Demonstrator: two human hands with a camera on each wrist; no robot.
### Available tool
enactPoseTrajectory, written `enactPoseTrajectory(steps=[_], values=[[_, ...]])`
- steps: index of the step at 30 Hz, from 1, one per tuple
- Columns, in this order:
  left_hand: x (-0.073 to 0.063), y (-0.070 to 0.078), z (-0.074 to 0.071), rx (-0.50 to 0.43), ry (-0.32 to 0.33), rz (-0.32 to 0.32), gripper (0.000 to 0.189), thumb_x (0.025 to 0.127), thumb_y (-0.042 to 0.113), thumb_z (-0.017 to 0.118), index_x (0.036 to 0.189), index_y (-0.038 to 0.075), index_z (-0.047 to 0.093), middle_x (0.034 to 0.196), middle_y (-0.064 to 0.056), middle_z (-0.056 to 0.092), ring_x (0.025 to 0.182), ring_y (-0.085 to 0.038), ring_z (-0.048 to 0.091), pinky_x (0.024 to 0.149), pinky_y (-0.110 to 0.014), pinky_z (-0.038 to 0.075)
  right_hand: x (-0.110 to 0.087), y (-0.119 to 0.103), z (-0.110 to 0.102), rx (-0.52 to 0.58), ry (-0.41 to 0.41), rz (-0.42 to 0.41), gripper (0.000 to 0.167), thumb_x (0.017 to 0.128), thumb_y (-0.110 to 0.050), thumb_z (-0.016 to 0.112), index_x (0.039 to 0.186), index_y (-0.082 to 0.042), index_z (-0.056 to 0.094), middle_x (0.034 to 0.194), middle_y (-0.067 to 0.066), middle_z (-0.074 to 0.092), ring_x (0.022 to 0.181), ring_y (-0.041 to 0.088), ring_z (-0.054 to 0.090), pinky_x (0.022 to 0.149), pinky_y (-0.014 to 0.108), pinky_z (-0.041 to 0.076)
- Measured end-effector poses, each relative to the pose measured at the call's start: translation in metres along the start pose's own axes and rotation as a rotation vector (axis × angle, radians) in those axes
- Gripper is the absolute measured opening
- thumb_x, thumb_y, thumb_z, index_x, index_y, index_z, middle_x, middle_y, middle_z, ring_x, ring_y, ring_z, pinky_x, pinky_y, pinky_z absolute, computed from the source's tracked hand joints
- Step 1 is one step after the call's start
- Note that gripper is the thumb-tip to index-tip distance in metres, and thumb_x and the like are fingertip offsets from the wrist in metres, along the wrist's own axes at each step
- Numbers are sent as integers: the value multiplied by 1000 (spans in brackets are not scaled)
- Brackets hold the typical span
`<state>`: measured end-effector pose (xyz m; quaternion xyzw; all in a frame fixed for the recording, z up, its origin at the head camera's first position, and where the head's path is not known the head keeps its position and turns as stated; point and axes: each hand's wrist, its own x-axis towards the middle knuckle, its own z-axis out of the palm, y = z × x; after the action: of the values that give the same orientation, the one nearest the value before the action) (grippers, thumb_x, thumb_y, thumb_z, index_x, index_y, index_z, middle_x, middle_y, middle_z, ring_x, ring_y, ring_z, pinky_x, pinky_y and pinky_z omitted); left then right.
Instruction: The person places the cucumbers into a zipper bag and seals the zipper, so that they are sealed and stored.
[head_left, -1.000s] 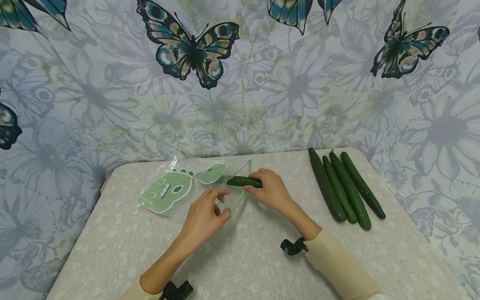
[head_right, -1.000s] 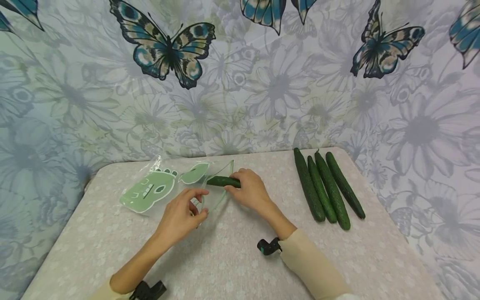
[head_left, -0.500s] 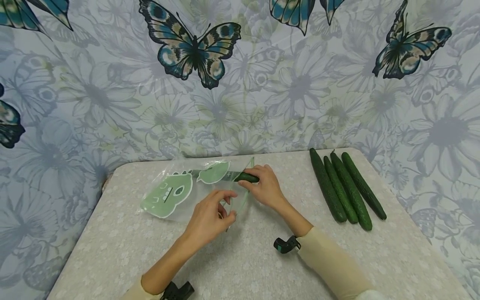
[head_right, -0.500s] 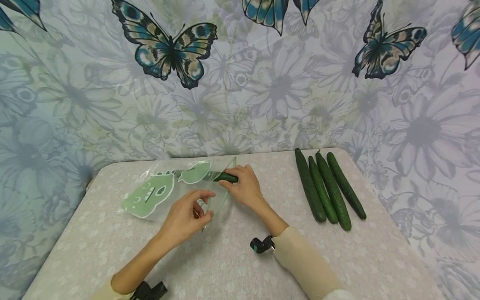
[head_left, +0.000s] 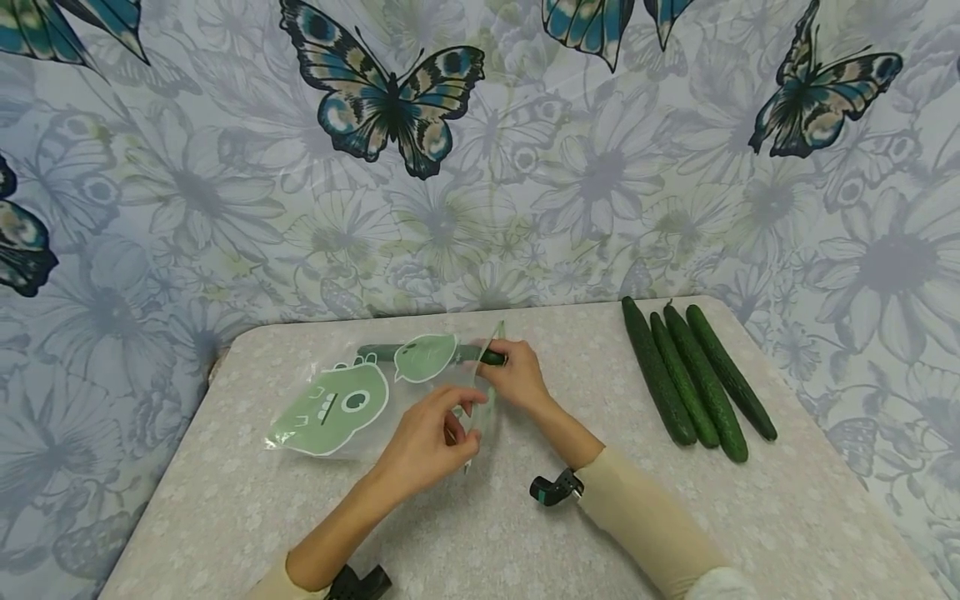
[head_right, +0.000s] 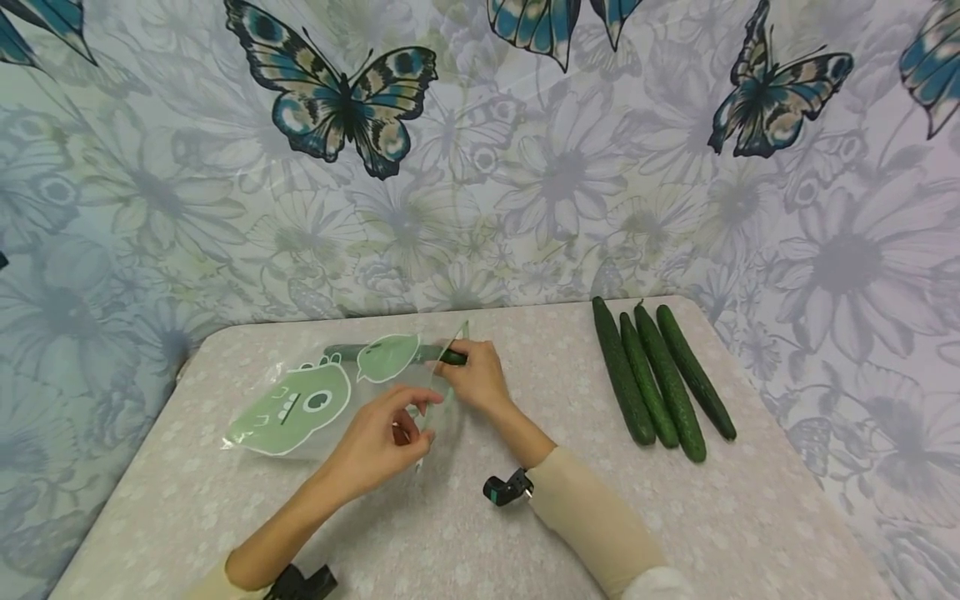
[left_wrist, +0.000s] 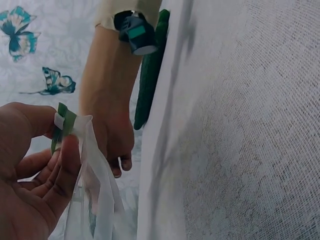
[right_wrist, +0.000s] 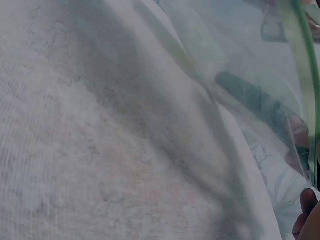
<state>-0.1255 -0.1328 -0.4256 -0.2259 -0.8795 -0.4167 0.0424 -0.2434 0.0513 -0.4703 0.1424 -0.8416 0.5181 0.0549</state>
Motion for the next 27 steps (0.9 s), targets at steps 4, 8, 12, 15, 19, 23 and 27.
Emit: enactPoseTrajectory(steps=[4,8,12,15,19,23,27], values=[[-1,-1,0,-9,6,-2,43,88,8,78,129,17,72,108,5,64,70,3,62,64,-22,55,-2,2,1,-38,12,62,9,87,-15,81,96,-12,82,72,3,71,60,10,50,56,25,39],[-2,-2,-1,-16,9,-15,41,88,8,77,128,16,73,108,3,65,69,2,62,64,-22,55,-5,5,-3,-118,-5,63,9,89,-23,83,91,-16,78,78,1,72,65,12,56,60,27,43],[-4,-3,-2,-21,12,-46,39,90,9,76,127,19,73,108,5,64,70,1,64,62,-23,56,-9,7,-11,-73,-87,47,17,90,-20,82,106,-17,79,103,3,81,87,16,71,78,32,55],[-4,-3,-3,-24,16,-59,38,91,9,76,127,22,73,109,3,64,70,0,64,63,-23,56,-13,7,-19,-6,-140,56,23,91,-15,76,114,-15,77,114,7,81,96,20,75,84,36,59],[-6,-4,-3,-26,17,-55,38,91,9,76,126,24,73,110,-1,65,71,1,64,66,-23,57,-17,8,-25,25,-149,69,23,93,-16,73,116,-16,77,116,7,81,95,17,74,85,33,59],[-6,-3,-3,-20,15,-38,38,91,8,75,125,25,72,110,-1,66,70,1,63,65,-23,56,-18,12,-26,4,-127,36,20,98,-19,75,117,-13,78,110,9,82,85,11,69,77,27,55],[-6,-2,-3,-12,13,-30,39,90,7,75,124,26,72,109,1,66,70,1,63,64,-23,56,-17,18,-23,-44,-117,-10,23,102,-24,75,120,-11,80,91,9,81,69,6,63,64,21,50]])
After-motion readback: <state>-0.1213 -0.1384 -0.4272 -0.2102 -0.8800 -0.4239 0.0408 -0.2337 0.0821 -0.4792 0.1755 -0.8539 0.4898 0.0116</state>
